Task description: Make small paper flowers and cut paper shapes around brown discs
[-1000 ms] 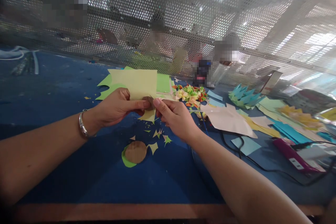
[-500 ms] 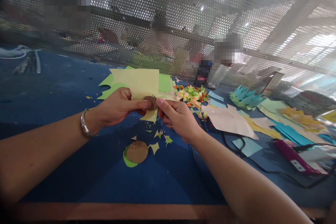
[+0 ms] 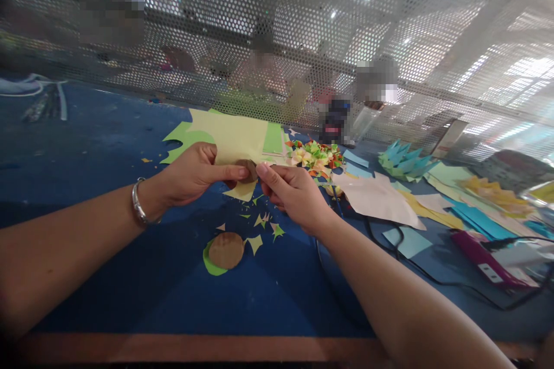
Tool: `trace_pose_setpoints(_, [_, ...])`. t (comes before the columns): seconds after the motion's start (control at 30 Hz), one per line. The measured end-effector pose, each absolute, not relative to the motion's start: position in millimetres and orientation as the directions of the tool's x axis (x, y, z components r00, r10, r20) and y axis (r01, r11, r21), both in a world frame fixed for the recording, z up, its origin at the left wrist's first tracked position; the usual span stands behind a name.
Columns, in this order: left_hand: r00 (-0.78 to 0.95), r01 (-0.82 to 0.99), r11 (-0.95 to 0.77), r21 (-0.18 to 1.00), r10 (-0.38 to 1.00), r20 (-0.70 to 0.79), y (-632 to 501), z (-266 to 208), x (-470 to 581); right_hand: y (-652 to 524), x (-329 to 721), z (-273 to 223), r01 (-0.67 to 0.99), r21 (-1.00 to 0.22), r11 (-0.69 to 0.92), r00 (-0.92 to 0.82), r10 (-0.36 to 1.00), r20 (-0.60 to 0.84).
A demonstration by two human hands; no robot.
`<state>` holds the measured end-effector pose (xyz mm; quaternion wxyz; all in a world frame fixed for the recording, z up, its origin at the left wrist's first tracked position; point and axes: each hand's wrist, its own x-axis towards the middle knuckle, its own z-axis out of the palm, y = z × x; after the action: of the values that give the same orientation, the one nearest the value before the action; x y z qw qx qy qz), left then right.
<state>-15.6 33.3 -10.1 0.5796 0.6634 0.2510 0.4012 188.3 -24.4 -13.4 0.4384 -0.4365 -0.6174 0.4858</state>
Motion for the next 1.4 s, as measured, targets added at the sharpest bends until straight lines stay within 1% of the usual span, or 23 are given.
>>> trace_pose_setpoints(0.23, [0.538,-0.049,-0.23,0.972,0.814,0.219,34.0,-8.2,-17.7,-23.5,190.6,-14.7,0.144,-0.976,0.161,-0.232,0.965,0.125])
trace_pose_setpoints(0.43, [0.524,-0.04,-0.252,0.967,0.819,0.235,32.9,-6.6,-18.7,-23.4,193.0,-14.6,0.252,-0.948,0.195,-0.208,0.967,0.144])
trace_pose_setpoints(0.53, [0.477,-0.064,-0.244,0.968,0.844,0.245,33.1,-7.2,-17.7,-21.4,193.6,-14.9,0.302,-0.925,0.23,-0.189,0.966,0.179])
trace_pose_setpoints(0.67, [0.437,-0.069,-0.195,0.978,0.876,0.205,34.4,-9.6,-15.5,-19.4,193.4,-15.8,0.355,-0.891,0.283,-0.135,0.959,0.25])
trace_pose_setpoints(0.77, [0.475,-0.063,-0.196,0.978,0.856,0.202,34.4,-11.4,-14.5,-20.2,191.8,-16.1,0.366,-0.87,0.332,-0.111,0.943,0.313])
trace_pose_setpoints(0.9, [0.561,-0.079,-0.167,0.983,0.808,0.182,32.9,-12.1,-13.9,-21.8,189.3,-17.6,0.386,-0.839,0.384,-0.134,0.923,0.361])
trace_pose_setpoints(1.0, [0.573,-0.123,-0.09,0.988,0.807,0.145,29.9,-10.8,-12.1,-23.5,187.3,-17.8,0.359,-0.848,0.39,-0.12,0.92,0.373])
trace_pose_setpoints(1.07, [0.557,-0.195,-0.002,0.981,0.823,0.112,25.7,-8.9,-9.6,-25.9,185.4,-15.7,0.321,-0.862,0.392,-0.09,0.919,0.384])
trace_pose_setpoints(1.13, [0.565,-0.285,0.091,0.954,0.82,0.09,19.4,-6.6,-6.3,-29.4,183.3,-11.7,0.284,-0.868,0.408,-0.055,0.91,0.41])
trace_pose_setpoints(1.23, [0.615,-0.392,0.195,0.899,0.783,0.098,7.8,-3.8,-0.4,-35.2,180.5,-5.5,0.244,-0.863,0.443,-0.006,0.89,0.455])
trace_pose_setpoints(1.3, [0.582,-0.441,0.213,0.872,0.807,0.097,1.3,-3.1,3.5,-37.9,179.0,-3.1,0.23,-0.863,0.45,0.004,0.886,0.464])
trace_pose_setpoints(1.4, [0.486,-0.459,0.158,0.875,0.868,0.098,-2.8,-3.4,7.0,-38.2,178.7,-2.8,0.271,-0.848,0.455,0.005,0.881,0.474])
